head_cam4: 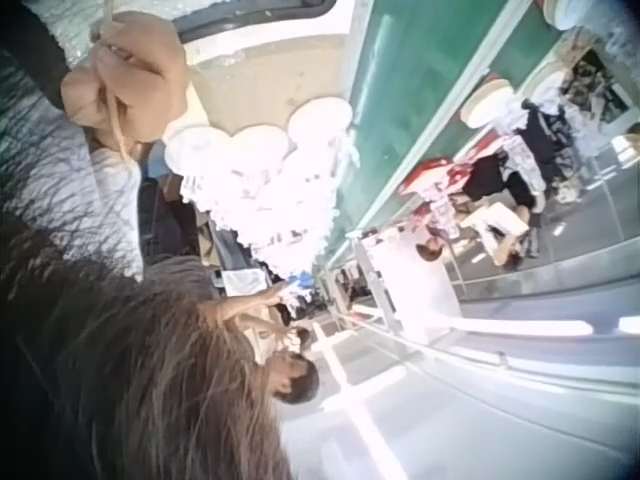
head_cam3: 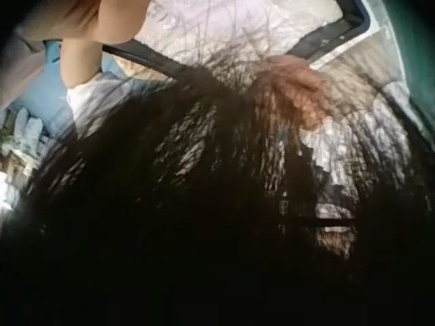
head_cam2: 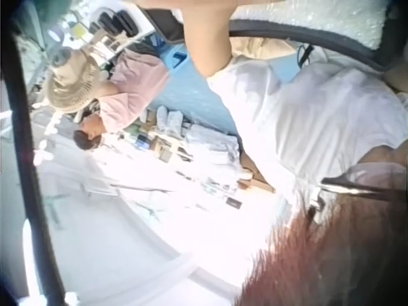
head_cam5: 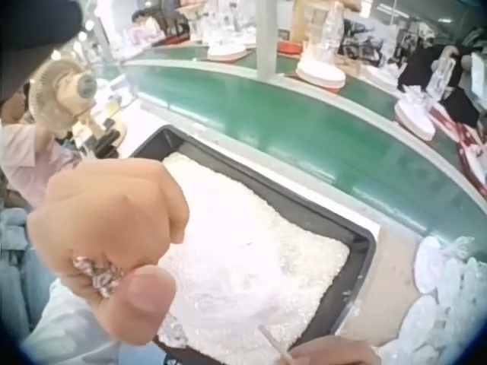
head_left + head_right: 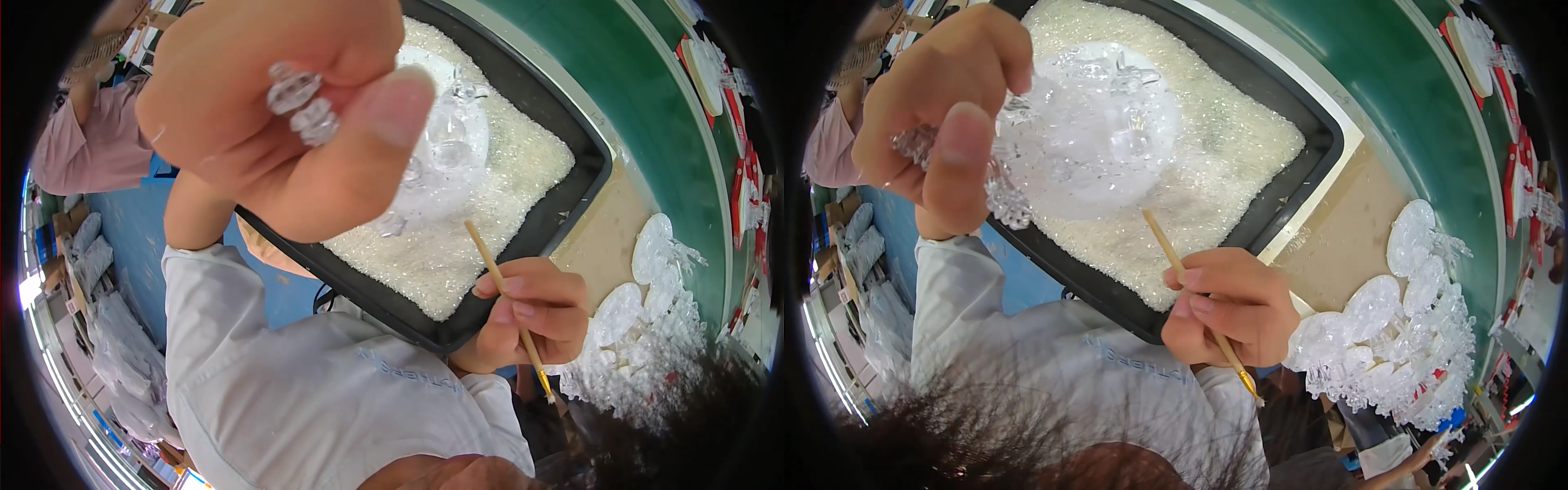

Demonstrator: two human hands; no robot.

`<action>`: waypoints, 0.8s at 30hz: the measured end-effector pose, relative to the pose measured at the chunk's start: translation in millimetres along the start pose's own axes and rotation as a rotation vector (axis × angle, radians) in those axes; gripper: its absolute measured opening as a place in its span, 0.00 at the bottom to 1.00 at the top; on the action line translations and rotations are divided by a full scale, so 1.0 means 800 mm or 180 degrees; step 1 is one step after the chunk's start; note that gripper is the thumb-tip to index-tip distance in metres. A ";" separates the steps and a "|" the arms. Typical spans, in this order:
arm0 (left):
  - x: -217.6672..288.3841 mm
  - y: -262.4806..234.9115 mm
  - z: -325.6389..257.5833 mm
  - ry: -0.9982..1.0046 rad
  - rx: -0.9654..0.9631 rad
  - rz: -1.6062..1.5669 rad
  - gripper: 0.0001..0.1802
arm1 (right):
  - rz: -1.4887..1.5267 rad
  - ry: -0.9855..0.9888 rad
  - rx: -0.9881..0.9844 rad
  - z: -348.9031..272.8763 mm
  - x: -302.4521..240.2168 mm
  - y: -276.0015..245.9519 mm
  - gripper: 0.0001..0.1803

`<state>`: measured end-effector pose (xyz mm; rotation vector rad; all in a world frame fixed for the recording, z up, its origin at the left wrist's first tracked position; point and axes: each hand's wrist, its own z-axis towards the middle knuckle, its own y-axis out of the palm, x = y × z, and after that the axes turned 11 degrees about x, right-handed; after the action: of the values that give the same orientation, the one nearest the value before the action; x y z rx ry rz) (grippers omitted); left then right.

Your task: Applying decorative white beads to clear plastic lighting fixture components using a wooden applicator stick.

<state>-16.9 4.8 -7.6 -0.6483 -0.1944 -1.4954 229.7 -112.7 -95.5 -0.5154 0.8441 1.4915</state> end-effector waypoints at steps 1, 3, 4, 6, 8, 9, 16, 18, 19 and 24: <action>0.001 0.003 -0.001 -0.0069 0.0135 0.0001 0.12 | 0.0049 -0.0035 -0.0013 0.000 0.003 0.002 0.17; 0.006 0.003 -0.004 -0.0098 0.0177 0.0027 0.13 | 0.0117 -0.0081 -0.0030 -0.002 0.002 0.012 0.17; 0.008 0.002 -0.005 -0.0131 0.0230 0.0049 0.13 | -0.0133 -0.0101 0.0017 0.000 -0.001 0.022 0.11; 0.008 -0.002 -0.001 -0.0162 0.0120 0.0109 0.14 | -0.0406 -0.0108 0.0082 0.003 -0.001 0.025 0.11; 0.008 -0.006 0.001 -0.0185 0.0003 0.0174 0.14 | -0.0473 -0.0308 -0.0066 0.004 0.002 0.024 0.11; 0.008 -0.007 0.001 -0.0251 0.0033 0.0177 0.15 | -0.0475 -0.0312 -0.0046 0.004 0.002 0.025 0.11; 0.011 -0.006 -0.001 -0.0415 0.0029 0.0190 0.18 | -0.0461 -0.0307 0.0147 0.000 0.004 0.025 0.12; 0.014 -0.005 -0.003 -0.0407 0.0075 0.0227 0.18 | -0.0465 -0.0282 0.0197 0.000 0.001 0.027 0.12; 0.014 -0.005 -0.003 -0.0395 0.0125 0.0260 0.18 | -0.0538 -0.0245 0.0158 0.001 -0.001 0.028 0.12; 0.011 -0.009 0.002 -0.0318 0.0000 0.0199 0.17 | -0.0610 -0.0280 0.0247 0.000 0.001 0.028 0.11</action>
<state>-22.7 -1.9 0.0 -0.7236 -0.2488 -1.4043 208.0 -111.0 -91.8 -0.4565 0.7592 1.2917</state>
